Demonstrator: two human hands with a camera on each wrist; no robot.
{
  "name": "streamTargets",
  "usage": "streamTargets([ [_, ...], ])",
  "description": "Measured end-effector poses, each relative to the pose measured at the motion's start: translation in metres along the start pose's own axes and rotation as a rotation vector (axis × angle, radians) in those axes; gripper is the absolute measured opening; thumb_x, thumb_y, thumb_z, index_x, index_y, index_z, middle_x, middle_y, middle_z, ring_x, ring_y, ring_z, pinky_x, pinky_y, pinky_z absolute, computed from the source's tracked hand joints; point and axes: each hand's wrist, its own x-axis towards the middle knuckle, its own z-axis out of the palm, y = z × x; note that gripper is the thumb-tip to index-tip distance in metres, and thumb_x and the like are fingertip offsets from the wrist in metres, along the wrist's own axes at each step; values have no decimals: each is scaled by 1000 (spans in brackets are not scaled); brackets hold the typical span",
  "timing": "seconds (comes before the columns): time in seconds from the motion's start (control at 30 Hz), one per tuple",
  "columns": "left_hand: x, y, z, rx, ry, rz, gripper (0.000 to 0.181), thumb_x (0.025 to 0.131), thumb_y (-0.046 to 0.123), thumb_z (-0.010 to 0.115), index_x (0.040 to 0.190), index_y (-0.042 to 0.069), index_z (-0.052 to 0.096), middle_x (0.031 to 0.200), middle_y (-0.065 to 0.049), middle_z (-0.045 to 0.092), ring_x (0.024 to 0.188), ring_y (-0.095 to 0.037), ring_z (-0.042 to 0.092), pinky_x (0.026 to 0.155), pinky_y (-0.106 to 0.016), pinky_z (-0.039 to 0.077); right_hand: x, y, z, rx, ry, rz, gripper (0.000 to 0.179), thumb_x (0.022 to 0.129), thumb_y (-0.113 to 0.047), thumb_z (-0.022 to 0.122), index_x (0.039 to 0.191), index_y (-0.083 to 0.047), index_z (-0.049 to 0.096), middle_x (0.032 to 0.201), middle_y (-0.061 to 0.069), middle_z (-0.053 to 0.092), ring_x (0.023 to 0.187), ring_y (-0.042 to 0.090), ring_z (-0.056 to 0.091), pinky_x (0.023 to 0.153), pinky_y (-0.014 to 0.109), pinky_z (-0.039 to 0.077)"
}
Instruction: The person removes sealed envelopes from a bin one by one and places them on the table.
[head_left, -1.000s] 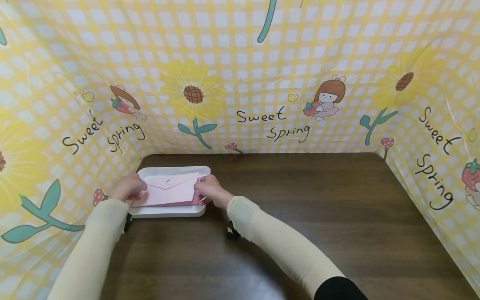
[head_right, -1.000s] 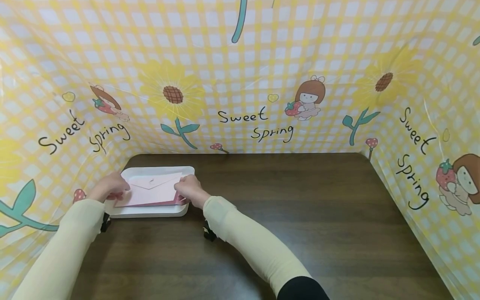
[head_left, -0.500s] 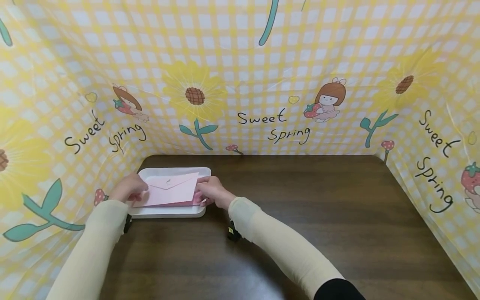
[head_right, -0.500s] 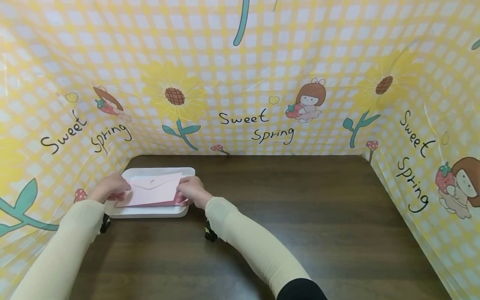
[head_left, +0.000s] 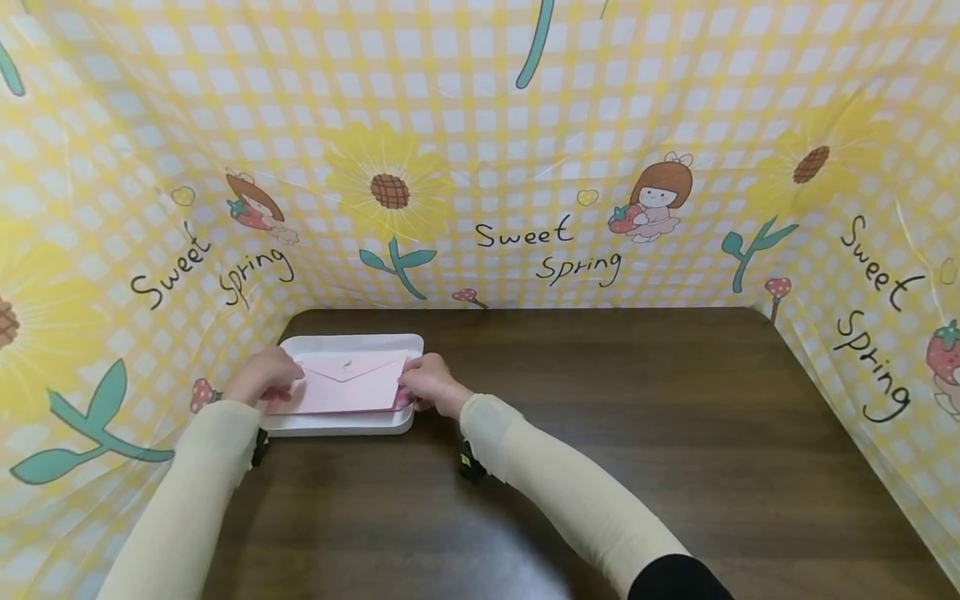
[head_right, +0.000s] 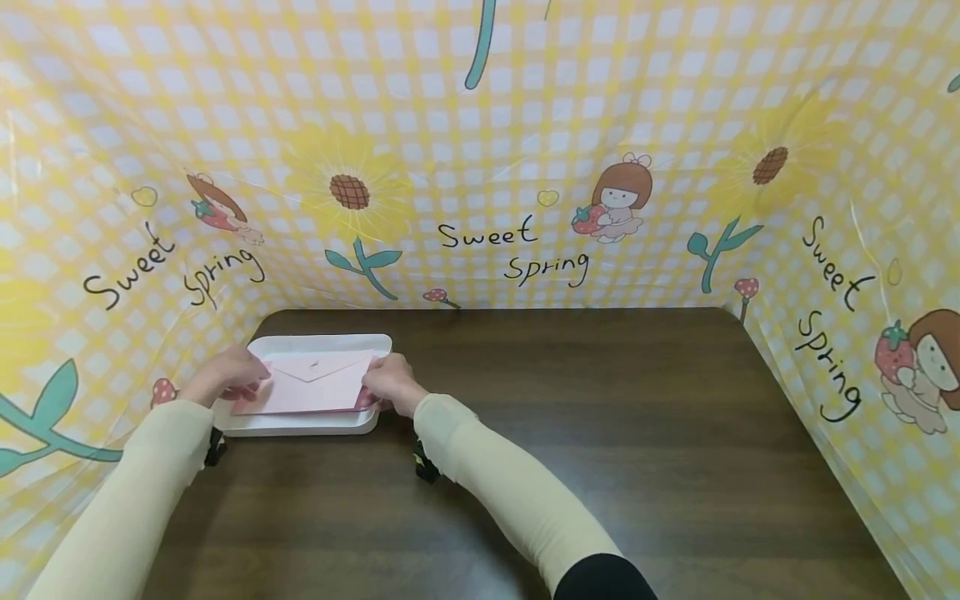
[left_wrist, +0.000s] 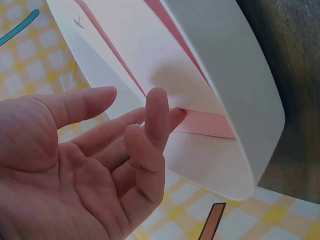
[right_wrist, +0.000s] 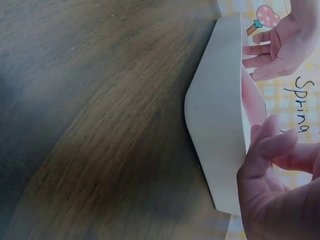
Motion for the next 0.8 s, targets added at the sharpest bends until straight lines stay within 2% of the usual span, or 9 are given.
streamTargets([
  [0.1, -1, 0, 0, -11, 1, 6, 28, 99, 13, 58, 73, 3, 57, 69, -13, 66, 57, -19, 60, 56, -28, 51, 0, 0, -1, 5, -2, -2, 5, 100, -6, 68, 97, -2, 70, 69, 7, 60, 56, 17, 56, 46, 22, 43],
  [0.3, -2, 1, -1, 9, -7, 27, 24, 100, 13, 58, 82, -3, 61, 72, -13, 66, 58, -19, 59, 58, -29, 51, -1, 0, -4, 15, -18, -30, 7, 100, -8, 71, 96, -3, 67, 66, 7, 59, 55, 18, 55, 46, 21, 42],
  [0.47, -4, 2, 1, -8, -14, 15, 22, 100, 12, 59, 89, -6, 62, 73, -13, 64, 60, -20, 61, 59, -29, 52, -1, 2, -5, -4, 8, -17, 7, 100, -8, 72, 97, -3, 69, 65, 6, 58, 52, 15, 53, 47, 21, 42],
  [0.63, -9, 2, 3, -38, -11, 5, 22, 100, 12, 59, 93, -8, 60, 75, -14, 64, 63, -21, 64, 60, -30, 53, -1, 3, -5, -17, 37, -1, 10, 99, -9, 73, 91, -3, 71, 63, 5, 56, 50, 14, 49, 49, 24, 41],
  [0.8, -10, 3, 3, -52, -16, 6, 22, 100, 12, 60, 99, -10, 61, 81, -17, 65, 66, -23, 65, 64, -32, 55, -1, 5, -6, -1, 60, 5, 10, 98, -7, 73, 90, -1, 72, 63, 6, 54, 50, 14, 46, 52, 26, 40],
])
